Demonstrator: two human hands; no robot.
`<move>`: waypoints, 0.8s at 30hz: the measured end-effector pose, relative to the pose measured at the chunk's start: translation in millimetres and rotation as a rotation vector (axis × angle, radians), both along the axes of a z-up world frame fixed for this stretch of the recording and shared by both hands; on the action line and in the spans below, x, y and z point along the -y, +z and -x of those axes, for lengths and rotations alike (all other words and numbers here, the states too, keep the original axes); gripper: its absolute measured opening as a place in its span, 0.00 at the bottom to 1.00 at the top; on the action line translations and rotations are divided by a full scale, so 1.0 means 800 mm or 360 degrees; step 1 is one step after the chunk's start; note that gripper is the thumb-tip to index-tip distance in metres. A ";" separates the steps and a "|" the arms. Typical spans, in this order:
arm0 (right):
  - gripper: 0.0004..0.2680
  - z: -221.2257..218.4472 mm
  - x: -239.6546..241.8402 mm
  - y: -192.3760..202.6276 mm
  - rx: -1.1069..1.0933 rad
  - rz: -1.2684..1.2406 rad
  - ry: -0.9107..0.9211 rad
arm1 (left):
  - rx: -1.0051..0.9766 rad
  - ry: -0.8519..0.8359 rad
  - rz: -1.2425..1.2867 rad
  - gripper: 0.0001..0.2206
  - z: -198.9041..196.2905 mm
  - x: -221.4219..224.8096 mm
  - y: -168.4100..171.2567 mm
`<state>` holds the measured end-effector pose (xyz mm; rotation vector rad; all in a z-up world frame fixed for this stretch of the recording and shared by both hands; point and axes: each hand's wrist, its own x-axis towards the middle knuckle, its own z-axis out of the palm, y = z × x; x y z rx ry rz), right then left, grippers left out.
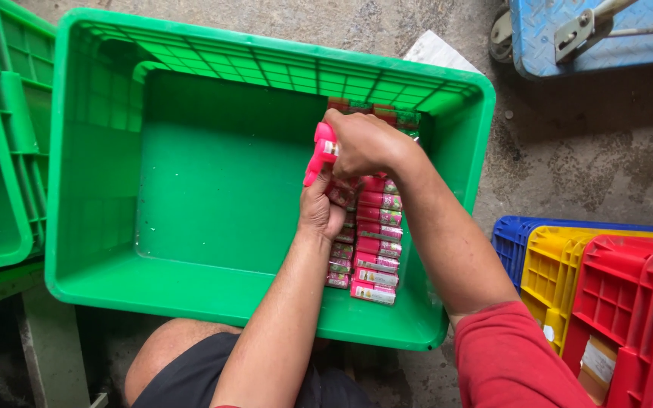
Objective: Picking up small pink boxes from a machine outlet and neatly arranging them into rows within a green plastic crate.
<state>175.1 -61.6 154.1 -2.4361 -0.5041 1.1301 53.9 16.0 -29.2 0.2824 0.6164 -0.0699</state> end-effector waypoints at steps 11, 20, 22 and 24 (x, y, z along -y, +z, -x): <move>0.26 0.046 -0.027 0.129 0.0042 -0.0111 -0.0253 | 0.0188 -0.0121 0.0002 0.12 0.010 -0.049 0.128; 0.30 0.113 -0.137 0.224 0.0465 -0.0040 -0.0008 | 0.0596 0.0231 0.0047 0.13 0.075 -0.144 0.250; 0.33 0.146 -0.173 0.247 0.0527 -0.0036 0.0098 | 0.0676 0.0308 0.0049 0.15 0.107 -0.173 0.272; 0.34 0.185 -0.212 0.264 0.0645 0.0025 0.0251 | 0.0940 0.0197 -0.0037 0.26 0.145 -0.204 0.302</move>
